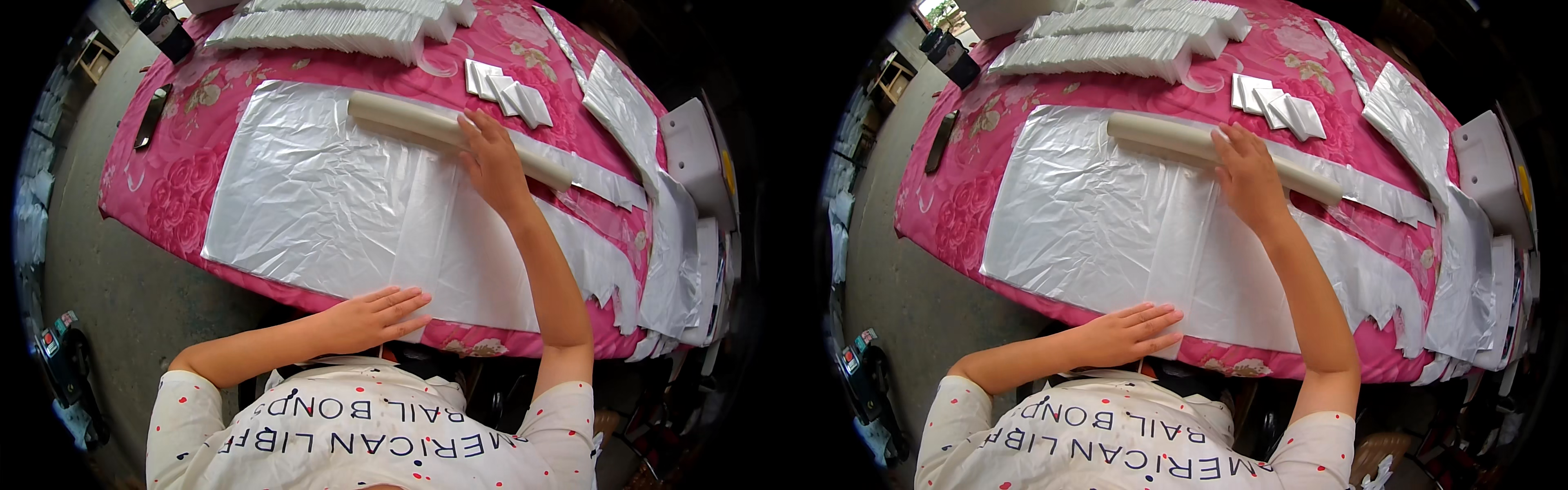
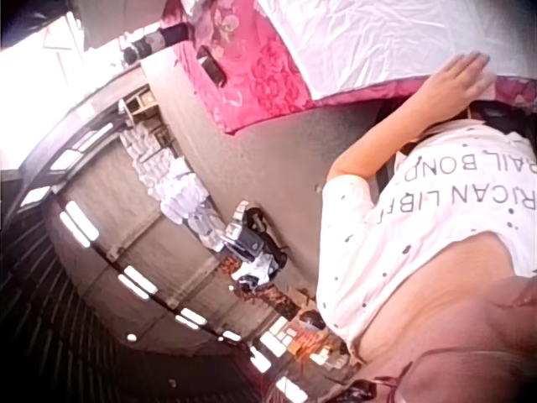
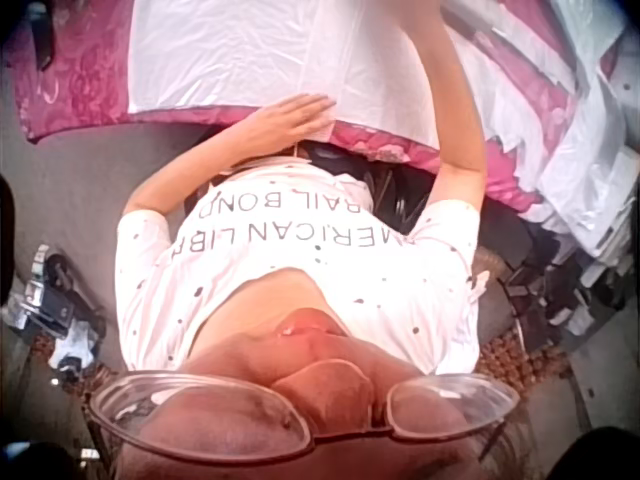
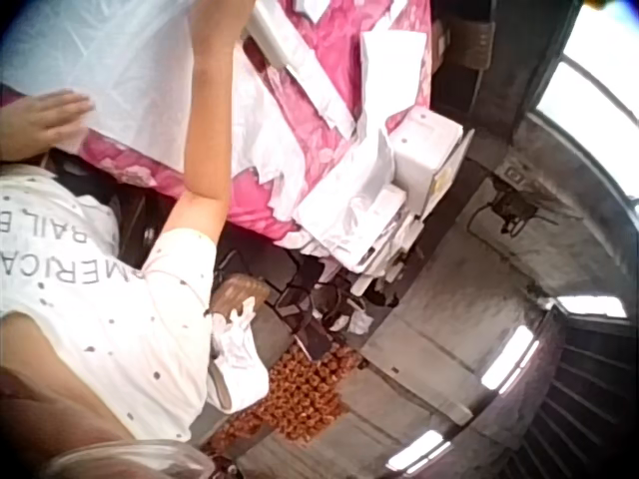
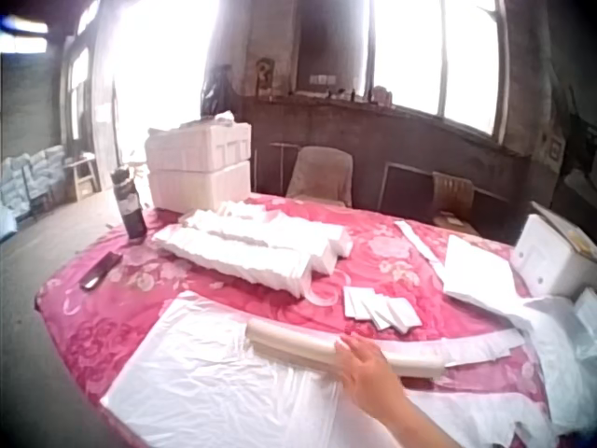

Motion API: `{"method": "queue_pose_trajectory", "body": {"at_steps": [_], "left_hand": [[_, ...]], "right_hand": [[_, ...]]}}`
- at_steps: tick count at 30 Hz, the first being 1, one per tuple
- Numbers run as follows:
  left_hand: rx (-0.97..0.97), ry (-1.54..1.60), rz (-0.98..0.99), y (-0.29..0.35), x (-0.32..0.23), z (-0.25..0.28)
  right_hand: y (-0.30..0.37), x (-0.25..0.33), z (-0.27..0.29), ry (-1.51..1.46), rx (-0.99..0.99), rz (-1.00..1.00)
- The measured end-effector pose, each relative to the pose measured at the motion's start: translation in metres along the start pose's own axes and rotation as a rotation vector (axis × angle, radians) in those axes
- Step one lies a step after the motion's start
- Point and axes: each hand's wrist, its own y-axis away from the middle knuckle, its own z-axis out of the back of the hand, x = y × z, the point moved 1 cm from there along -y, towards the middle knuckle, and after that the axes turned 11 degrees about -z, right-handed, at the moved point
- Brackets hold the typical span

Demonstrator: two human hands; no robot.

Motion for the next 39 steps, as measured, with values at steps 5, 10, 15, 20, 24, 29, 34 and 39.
{"method": "queue_pose_trajectory", "body": {"at_steps": [5, 10, 15, 20, 24, 29, 34, 39], "left_hand": [[-0.037, 0.080, -0.101, 0.007, 0.011, 0.002], [-0.228, 0.282, -0.172, 0.010, 0.023, 0.004], [-0.322, 0.308, -0.019, 0.002, 0.030, 0.019], [-0.244, -0.007, 0.186, -0.007, 0.045, 0.017], [-0.353, 0.029, 0.221, -0.014, 0.050, 0.017], [-0.461, 0.362, 0.536, -0.027, 0.061, 0.029], [-0.659, 0.351, 0.677, -0.032, 0.063, 0.032], [-0.254, 0.061, 0.426, -0.039, 0.051, 0.016]], "right_hand": [[0.075, 0.041, 0.022, -0.277, 0.537, 0.119], [0.110, 0.065, 0.028, -0.251, 0.521, 0.144], [0.122, 0.065, 0.019, -0.104, 0.356, 0.078], [0.122, 0.061, 0.018, -0.060, 0.238, 0.090], [0.119, 0.061, 0.021, -0.128, 0.259, -0.015], [0.099, 0.052, 0.018, -0.387, 0.342, -0.512], [0.071, 0.049, 0.020, -0.501, 0.629, -0.973], [0.069, 0.045, 0.018, -0.528, 0.641, -0.989]]}}
